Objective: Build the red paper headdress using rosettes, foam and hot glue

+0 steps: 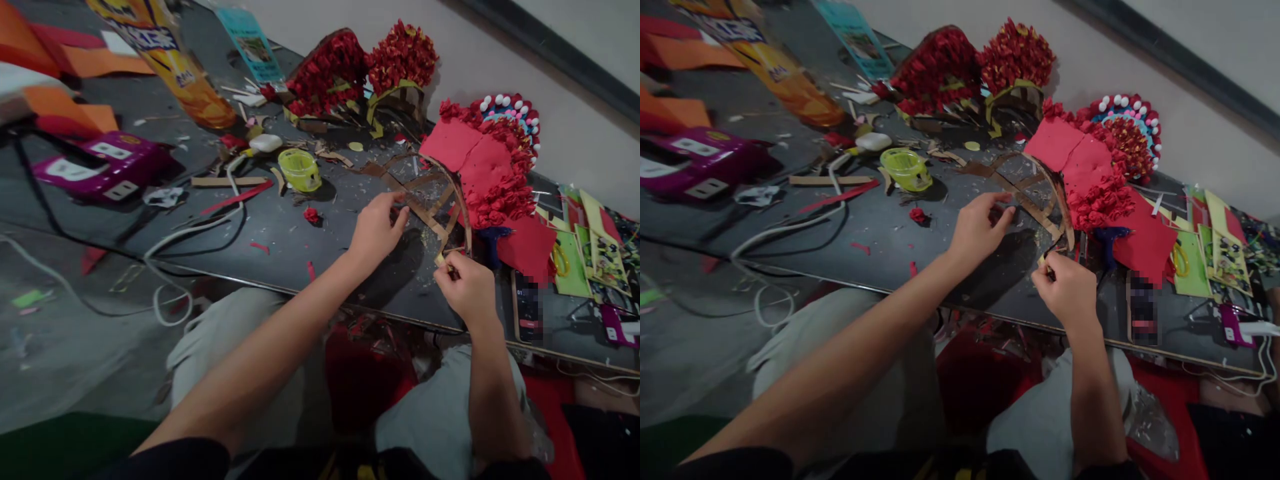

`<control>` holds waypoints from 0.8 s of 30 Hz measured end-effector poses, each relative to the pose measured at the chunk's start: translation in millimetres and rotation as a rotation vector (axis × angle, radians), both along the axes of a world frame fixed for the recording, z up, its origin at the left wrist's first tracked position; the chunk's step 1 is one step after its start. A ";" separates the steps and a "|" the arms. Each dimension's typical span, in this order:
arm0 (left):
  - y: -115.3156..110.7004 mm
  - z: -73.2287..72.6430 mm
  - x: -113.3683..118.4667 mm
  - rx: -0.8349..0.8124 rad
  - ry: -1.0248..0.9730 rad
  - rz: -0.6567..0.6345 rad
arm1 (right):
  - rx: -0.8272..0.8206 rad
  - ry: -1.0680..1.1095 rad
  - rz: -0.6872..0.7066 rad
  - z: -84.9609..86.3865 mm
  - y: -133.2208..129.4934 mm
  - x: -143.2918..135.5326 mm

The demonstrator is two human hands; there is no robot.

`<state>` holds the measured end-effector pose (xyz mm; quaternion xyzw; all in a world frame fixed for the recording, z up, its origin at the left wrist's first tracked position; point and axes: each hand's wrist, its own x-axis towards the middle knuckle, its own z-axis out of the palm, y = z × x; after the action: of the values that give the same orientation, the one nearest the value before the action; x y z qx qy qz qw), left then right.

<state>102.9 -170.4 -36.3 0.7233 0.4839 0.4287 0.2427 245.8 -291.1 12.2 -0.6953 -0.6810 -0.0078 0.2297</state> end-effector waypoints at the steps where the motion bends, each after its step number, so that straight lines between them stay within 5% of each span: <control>1: 1.4 0.1 -2.0 0.023 0.077 0.006 | -0.001 -0.031 0.010 -0.5 -0.2 -0.3; 14: -0.4 1.8 12.8 0.052 0.587 -0.150 | -0.062 0.027 0.062 2.3 -0.8 0.6; 24: 0.5 -0.9 16.7 0.114 0.746 -0.183 | -0.075 0.110 0.070 2.2 0.2 3.2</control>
<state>119.6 -170.0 -37.2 0.8819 0.4480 0.1390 0.0467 249.0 -290.9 14.3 -0.6787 -0.6909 0.0639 0.2407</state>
